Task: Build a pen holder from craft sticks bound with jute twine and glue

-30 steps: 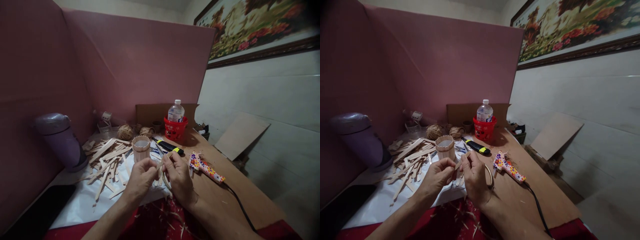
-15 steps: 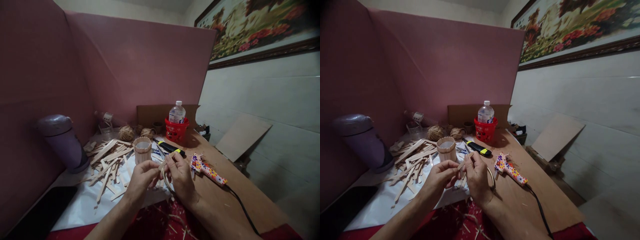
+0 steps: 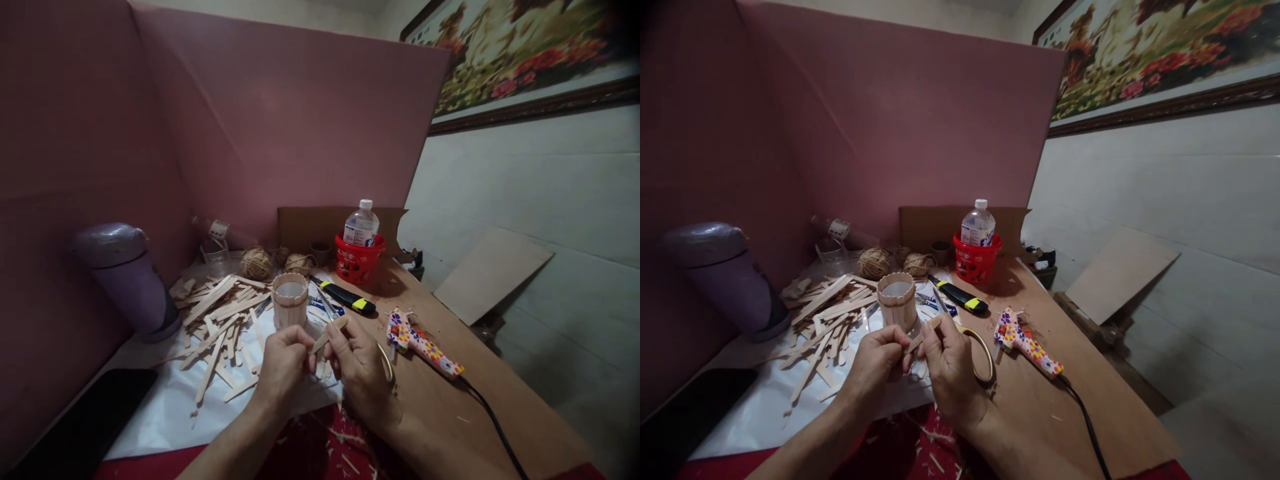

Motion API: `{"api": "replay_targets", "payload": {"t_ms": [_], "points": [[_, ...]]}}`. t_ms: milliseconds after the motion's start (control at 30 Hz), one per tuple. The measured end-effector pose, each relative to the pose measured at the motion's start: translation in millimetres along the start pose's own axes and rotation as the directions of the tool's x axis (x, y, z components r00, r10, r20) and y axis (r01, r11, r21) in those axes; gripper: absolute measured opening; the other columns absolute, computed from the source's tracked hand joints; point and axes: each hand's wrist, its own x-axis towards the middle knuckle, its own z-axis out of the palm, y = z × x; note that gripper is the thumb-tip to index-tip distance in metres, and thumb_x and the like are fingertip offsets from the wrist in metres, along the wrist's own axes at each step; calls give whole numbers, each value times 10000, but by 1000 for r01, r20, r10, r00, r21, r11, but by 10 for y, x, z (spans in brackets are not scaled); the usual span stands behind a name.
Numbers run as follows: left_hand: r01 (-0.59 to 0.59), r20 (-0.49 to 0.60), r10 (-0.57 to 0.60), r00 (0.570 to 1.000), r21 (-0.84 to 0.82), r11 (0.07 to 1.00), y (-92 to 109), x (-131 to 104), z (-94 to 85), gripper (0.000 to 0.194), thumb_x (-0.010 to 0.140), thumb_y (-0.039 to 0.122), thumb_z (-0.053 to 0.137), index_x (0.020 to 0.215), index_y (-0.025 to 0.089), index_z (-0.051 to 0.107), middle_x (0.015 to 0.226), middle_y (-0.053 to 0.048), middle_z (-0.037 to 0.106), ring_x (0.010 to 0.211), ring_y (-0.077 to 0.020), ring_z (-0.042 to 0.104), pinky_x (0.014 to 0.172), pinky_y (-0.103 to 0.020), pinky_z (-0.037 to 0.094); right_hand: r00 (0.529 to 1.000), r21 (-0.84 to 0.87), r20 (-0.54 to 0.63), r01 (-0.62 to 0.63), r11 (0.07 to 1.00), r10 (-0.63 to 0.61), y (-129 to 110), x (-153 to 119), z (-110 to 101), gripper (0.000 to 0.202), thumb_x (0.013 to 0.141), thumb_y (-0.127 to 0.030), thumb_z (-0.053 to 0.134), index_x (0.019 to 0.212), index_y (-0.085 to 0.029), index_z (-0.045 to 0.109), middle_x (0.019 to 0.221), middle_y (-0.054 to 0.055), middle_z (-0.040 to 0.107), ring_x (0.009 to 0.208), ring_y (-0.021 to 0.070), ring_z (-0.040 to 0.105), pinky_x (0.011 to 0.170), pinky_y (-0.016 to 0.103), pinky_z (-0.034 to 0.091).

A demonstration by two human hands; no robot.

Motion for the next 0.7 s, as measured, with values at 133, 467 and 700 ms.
{"api": "replay_targets", "payload": {"t_ms": [133,467,700], "points": [[12,138,-4,990,-57,998,9,-4,-17,135,571,138,496,637,139,613,521,-20,632,358,-69,407,369,-192,279,994,65,-96,-36,997,42,37,85,-83,281,901,-396,502,709,-193,464,538,-58,499,428,63,405,411,169,325],[-81,178,89,980,-49,996,88,-65,-5,308,654,392,699,753,113,610,608,-32,652,370,-122,543,352,-243,437,944,-404,-236,120,907,-229,99,136,-187,178,893,-361,512,908,-187,547,691,9,606,603,145,557,554,247,410],[-177,127,168,978,64,982,121,-108,14,256,710,372,633,704,118,600,571,-8,603,378,-118,537,352,-234,440,904,-635,130,391,666,-407,-43,42,-130,134,880,-173,496,819,-172,615,751,46,659,683,171,599,623,274,399]]}}
